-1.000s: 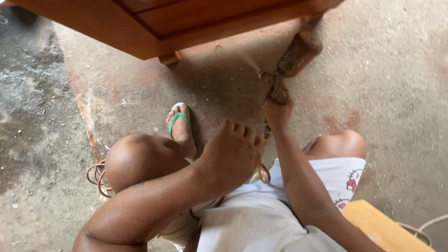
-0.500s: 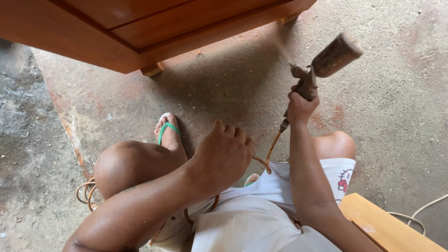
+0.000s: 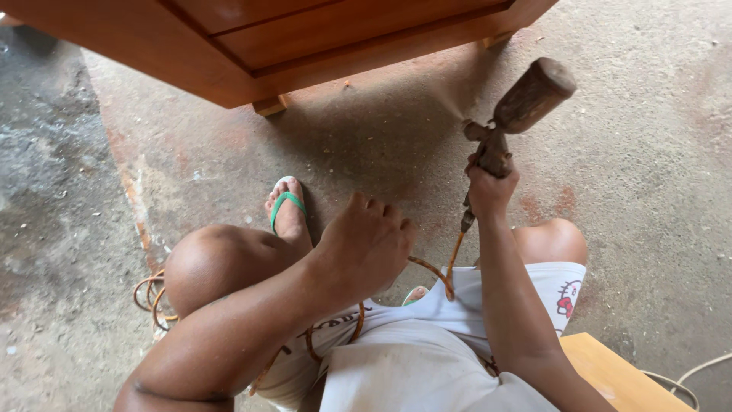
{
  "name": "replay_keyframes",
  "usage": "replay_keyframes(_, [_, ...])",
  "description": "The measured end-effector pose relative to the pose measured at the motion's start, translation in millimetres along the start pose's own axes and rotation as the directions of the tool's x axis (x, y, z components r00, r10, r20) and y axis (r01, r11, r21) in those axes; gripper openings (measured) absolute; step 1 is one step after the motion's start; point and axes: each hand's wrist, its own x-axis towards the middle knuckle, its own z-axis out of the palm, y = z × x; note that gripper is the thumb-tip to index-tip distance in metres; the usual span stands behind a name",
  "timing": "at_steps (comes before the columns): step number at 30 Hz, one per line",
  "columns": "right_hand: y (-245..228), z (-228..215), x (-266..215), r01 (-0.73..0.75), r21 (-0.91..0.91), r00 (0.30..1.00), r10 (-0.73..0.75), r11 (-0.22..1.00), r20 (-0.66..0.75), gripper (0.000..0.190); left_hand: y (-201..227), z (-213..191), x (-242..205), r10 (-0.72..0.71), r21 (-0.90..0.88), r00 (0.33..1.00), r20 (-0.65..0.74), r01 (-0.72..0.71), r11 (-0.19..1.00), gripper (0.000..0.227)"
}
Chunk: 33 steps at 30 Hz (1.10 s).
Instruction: The person uses a spray gun to apply a finish to a wooden panel, moving the gun in steady strokes across the surface and managing the air hose by hand.
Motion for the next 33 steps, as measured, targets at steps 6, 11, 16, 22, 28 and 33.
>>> replay_keyframes(6, [-17.8, 21.7, -27.0, 0.018, 0.066, 0.99, -0.027, 0.998, 0.14, 0.046, -2.3, 3.1, 0.1, -0.061, -0.03, 0.998, -0.019, 0.06, 0.998, 0.024])
replay_keyframes(11, [-24.6, 9.8, -37.3, 0.166, -0.072, 0.98, -0.156, 0.984, 0.125, 0.034, -12.7, 19.0, 5.6, 0.032, -0.046, 0.988, -0.154, -0.039, 0.998, 0.025])
replay_keyframes(16, [-100.5, 33.9, -61.5, 0.151, 0.248, 0.926, -0.225, 0.957, 0.305, 0.068, -30.5, 2.4, 20.6, -0.054, -0.164, 0.824, -0.564, -0.048, 0.985, 0.046])
replay_keyframes(22, [-136.1, 24.0, -89.0, 0.426, 0.154, 0.782, -0.448, 0.892, 0.432, 0.064, -36.9, -3.6, 24.7, 0.06, -0.255, 0.863, -0.502, -0.214, 0.943, 0.047])
replay_keyframes(28, [-147.1, 8.8, -88.1, 0.438, 0.157, 0.756, -0.457, 0.885, 0.468, 0.067, -31.3, -7.2, 18.5, -0.024, -0.468, 0.842, -0.539, -0.275, 0.84, 0.031])
replay_keyframes(33, [-159.8, 21.4, -75.8, 0.566, 0.049, 0.714, -0.519, 0.823, 0.47, 0.061, -37.3, -17.1, 11.6, -0.166, -0.609, 0.772, -0.613, -0.328, 0.722, 0.026])
